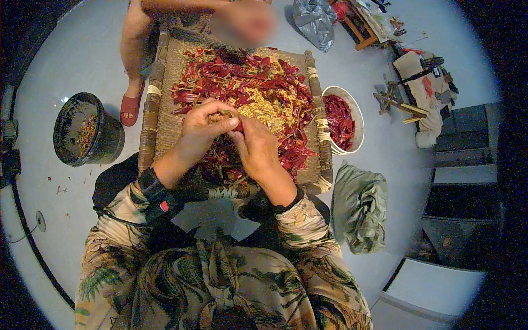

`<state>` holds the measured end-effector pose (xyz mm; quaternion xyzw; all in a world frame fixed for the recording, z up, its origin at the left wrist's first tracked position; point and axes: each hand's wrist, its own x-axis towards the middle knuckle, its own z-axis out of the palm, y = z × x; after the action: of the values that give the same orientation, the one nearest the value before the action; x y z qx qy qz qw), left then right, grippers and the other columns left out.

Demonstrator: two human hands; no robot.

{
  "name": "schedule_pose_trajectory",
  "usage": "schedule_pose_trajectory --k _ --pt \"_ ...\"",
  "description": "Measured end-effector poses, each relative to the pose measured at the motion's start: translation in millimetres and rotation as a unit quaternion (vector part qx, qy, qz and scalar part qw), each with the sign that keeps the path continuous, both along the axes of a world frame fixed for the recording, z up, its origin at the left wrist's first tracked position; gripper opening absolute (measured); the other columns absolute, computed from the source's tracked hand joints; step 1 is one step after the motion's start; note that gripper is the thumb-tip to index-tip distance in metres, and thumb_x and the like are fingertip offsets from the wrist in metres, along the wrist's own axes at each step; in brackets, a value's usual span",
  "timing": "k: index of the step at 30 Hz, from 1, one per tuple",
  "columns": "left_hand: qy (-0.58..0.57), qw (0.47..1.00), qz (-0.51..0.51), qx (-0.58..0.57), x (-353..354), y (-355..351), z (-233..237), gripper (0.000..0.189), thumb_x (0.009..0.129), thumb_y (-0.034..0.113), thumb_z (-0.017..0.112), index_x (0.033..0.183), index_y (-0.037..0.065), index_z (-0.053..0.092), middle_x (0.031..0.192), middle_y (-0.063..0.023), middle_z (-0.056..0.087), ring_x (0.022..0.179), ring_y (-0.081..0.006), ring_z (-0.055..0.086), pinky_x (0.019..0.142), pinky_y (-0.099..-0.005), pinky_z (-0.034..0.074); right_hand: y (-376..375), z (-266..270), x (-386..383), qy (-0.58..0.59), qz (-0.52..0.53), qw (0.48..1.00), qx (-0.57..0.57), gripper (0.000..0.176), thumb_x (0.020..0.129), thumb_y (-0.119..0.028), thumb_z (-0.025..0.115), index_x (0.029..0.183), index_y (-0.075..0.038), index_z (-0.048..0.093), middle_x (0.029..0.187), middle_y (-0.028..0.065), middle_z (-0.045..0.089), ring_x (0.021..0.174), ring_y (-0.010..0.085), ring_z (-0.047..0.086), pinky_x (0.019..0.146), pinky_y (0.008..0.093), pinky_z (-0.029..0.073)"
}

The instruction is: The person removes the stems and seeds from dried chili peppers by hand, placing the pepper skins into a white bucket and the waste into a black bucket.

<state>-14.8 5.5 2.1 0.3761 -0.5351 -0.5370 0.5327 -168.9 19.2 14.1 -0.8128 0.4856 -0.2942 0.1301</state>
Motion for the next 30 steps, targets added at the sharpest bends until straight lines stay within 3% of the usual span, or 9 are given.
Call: schedule_pose_trajectory --k 5,8,11,14,17,20,23,27,30 --pt "-0.062 0.996 0.018 -0.066 4 -2 2 0.008 0.076 0.009 0.064 0.078 0.001 0.060 0.082 -0.0050 0.052 0.077 -0.0142 0.052 0.068 -0.0271 0.045 0 0 -2 0.014 0.035 0.999 -0.037 0.015 0.077 -0.006 0.059 0.089 0.001 0.053 0.077 0.0187 0.056 0.073 0.0378 0.055 0.061 0.0437 0.043" --pt "-0.186 0.974 0.043 -0.125 9 0 8 0.010 0.080 0.012 0.060 0.077 0.002 0.057 0.081 -0.0067 0.057 0.081 -0.0184 0.055 0.076 -0.0272 0.043 0 0 -1 0.019 0.041 0.997 -0.056 0.012 0.076 -0.006 0.059 0.084 0.001 0.052 0.073 0.0186 0.054 0.068 0.0379 0.053 0.058 0.0440 0.042" --pt "-0.226 0.960 0.072 -0.147 7 5 13 0.011 0.082 0.013 0.058 0.078 0.002 0.057 0.081 -0.0085 0.057 0.078 -0.0212 0.055 0.075 -0.0291 0.044 0 -1 -2 0.015 0.041 0.997 -0.059 0.011 0.076 -0.006 0.059 0.081 0.001 0.051 0.072 0.0189 0.053 0.067 0.0379 0.053 0.057 0.0437 0.041" --pt "-0.182 0.965 0.104 -0.155 1 10 10 0.012 0.078 0.011 0.061 0.078 0.000 0.057 0.075 -0.0108 0.056 0.072 -0.0231 0.056 0.067 -0.0314 0.045 2 3 -1 0.002 0.042 0.998 -0.038 0.011 0.077 -0.006 0.059 0.080 0.001 0.051 0.072 0.0192 0.053 0.067 0.0376 0.053 0.057 0.0433 0.041" --pt "-0.164 0.974 0.122 -0.100 -2 15 14 0.011 0.079 0.010 0.061 0.079 0.000 0.057 0.074 -0.0073 0.057 0.072 -0.0212 0.056 0.067 -0.0317 0.045 4 5 -1 -0.001 0.044 0.999 -0.030 0.011 0.077 -0.006 0.059 0.079 0.001 0.050 0.071 0.0190 0.052 0.067 0.0372 0.053 0.057 0.0430 0.041" --pt "-0.116 0.988 0.104 -0.024 -2 10 5 0.008 0.082 0.010 0.060 0.079 0.003 0.057 0.070 -0.0016 0.056 0.064 -0.0140 0.053 0.058 -0.0271 0.043 2 5 -1 0.004 0.062 0.997 -0.044 0.012 0.076 -0.006 0.059 0.079 0.001 0.050 0.072 0.0187 0.052 0.067 0.0370 0.053 0.057 0.0426 0.041" --pt "0.079 0.985 0.015 0.151 0 9 4 0.008 0.084 0.012 0.060 0.079 0.007 0.056 0.068 0.0032 0.054 0.053 -0.0057 0.044 0.048 -0.0207 0.034 -1 3 -3 -0.017 0.093 0.992 -0.083 0.013 0.075 -0.005 0.061 0.081 0.001 0.051 0.073 0.0187 0.052 0.068 0.0371 0.053 0.058 0.0422 0.042" --pt "0.188 0.955 -0.057 0.222 8 8 4 0.010 0.085 0.014 0.059 0.080 0.008 0.054 0.063 0.0049 0.050 0.047 -0.0023 0.034 0.043 -0.0183 0.025 1 3 -3 -0.019 0.098 0.991 -0.090 0.015 0.075 -0.011 0.061 0.084 -0.001 0.054 0.082 0.0185 0.058 0.085 0.0381 0.057 0.074 0.0445 0.047" --pt "0.225 0.935 -0.078 0.264 12 9 9 0.010 0.085 0.014 0.059 0.081 0.007 0.054 0.062 0.0059 0.048 0.046 -0.0027 0.032 0.042 -0.0187 0.024 -1 -3 -5 0.004 0.108 0.988 -0.110 0.015 0.075 -0.010 0.061 0.086 -0.001 0.055 0.082 0.0181 0.057 0.088 0.0377 0.057 0.076 0.0444 0.047"
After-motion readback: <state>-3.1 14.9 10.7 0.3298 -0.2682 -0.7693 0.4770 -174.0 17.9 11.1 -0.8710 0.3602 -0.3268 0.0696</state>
